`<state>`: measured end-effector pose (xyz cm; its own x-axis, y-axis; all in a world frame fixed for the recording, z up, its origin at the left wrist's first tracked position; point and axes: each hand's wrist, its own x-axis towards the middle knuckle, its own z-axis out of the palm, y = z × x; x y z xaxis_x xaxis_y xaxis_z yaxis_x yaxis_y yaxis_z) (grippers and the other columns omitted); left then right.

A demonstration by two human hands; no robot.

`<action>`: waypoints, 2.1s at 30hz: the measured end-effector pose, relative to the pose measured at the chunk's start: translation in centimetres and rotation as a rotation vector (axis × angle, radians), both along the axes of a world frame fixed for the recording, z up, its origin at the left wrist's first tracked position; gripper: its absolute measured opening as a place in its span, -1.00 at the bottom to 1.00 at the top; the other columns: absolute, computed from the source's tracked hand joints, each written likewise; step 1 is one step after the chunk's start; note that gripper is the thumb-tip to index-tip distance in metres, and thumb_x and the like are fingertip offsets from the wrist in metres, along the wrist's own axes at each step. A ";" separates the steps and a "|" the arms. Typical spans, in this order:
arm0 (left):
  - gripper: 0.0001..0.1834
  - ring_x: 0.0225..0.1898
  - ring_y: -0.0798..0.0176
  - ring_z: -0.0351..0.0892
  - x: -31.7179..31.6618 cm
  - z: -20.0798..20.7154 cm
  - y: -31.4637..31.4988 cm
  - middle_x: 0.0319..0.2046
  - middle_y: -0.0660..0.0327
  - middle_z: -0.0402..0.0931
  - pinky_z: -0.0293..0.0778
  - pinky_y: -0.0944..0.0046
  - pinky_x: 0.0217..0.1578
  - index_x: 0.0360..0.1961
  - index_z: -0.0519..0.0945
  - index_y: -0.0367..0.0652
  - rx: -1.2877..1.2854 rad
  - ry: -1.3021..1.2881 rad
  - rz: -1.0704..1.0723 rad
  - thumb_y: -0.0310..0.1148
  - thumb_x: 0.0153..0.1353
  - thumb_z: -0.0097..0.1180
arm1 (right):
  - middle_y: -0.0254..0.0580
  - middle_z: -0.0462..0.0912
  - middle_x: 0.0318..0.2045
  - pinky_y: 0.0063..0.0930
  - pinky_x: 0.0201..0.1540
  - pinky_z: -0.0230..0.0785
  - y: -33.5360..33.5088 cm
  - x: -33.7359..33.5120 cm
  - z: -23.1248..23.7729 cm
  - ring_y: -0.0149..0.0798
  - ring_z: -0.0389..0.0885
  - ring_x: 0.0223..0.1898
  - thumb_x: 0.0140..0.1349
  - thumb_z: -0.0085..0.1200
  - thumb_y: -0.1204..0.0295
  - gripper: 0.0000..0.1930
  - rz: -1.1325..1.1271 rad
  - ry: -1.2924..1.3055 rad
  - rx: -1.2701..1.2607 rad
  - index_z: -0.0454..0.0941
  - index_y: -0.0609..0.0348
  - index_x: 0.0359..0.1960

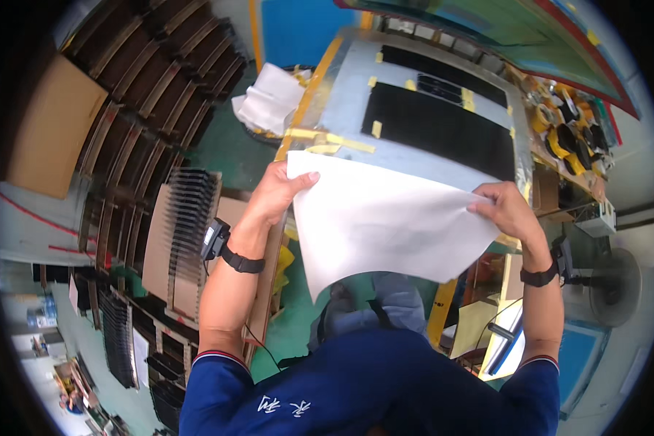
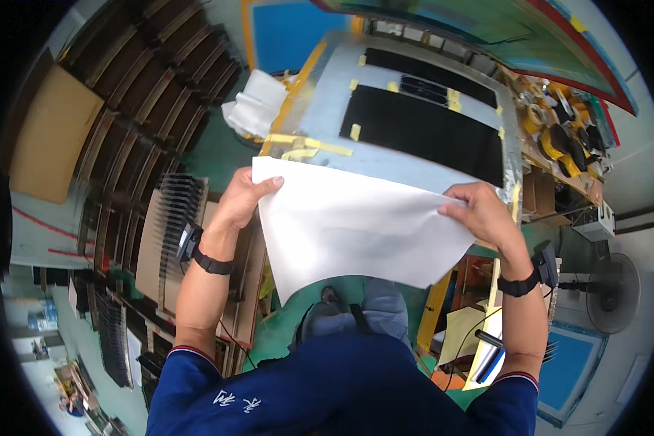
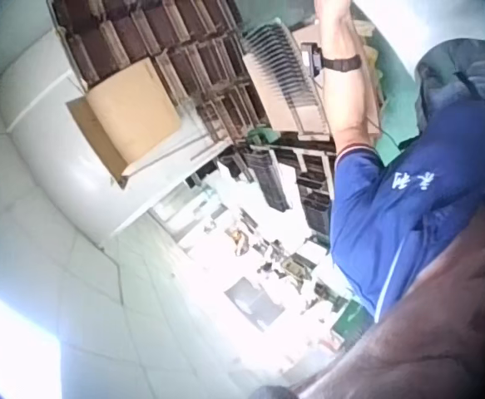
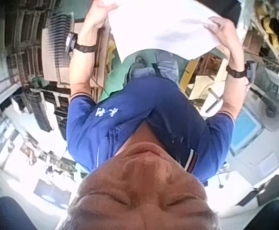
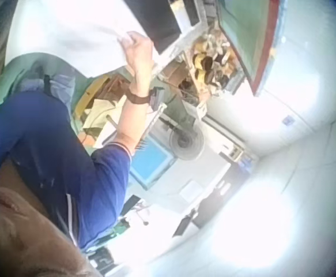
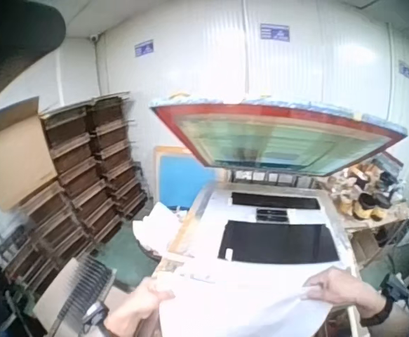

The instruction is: Manually applying ink through a screen stencil onto black rectangular plates and inspecting the results.

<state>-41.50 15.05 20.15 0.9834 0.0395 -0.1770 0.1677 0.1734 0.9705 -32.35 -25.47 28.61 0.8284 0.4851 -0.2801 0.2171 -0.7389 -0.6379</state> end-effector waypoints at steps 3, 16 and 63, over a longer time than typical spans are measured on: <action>-0.72 -0.27 0.39 0.59 3.7 3.2 -1.8 -0.24 0.22 0.65 0.51 0.37 -0.20 -0.09 0.63 -0.34 0.019 -0.001 -0.023 -0.41 0.21 0.24 | 0.04 0.62 -0.49 -0.36 -0.33 0.41 -0.7 2.8 3.6 -0.15 0.56 -0.49 0.13 0.22 0.43 -0.80 0.101 -0.220 0.020 0.62 0.30 -0.26; -0.62 -0.18 0.03 0.54 12.2 13.9 -5.6 -0.39 0.12 0.67 0.44 -0.05 -0.07 -0.44 0.62 -0.20 0.640 -1.134 0.263 -0.06 0.25 0.12 | -0.24 0.66 -0.38 -0.22 -0.13 0.49 -7.7 7.4 13.4 -0.22 0.61 -0.34 -0.14 0.18 0.48 -0.77 0.241 -1.203 -0.012 0.64 0.12 -0.36; -0.56 0.25 -0.04 0.36 25.1 -1.6 -11.0 0.18 -0.04 0.41 0.27 0.09 0.25 0.08 0.51 -0.32 0.822 -0.540 -0.002 -0.62 0.13 -0.07 | 0.11 0.60 -0.13 -0.20 -0.06 0.42 -14.2 22.1 18.7 0.07 0.58 -0.12 0.25 0.03 0.25 -0.60 -0.136 -1.413 -0.129 0.51 0.33 -0.02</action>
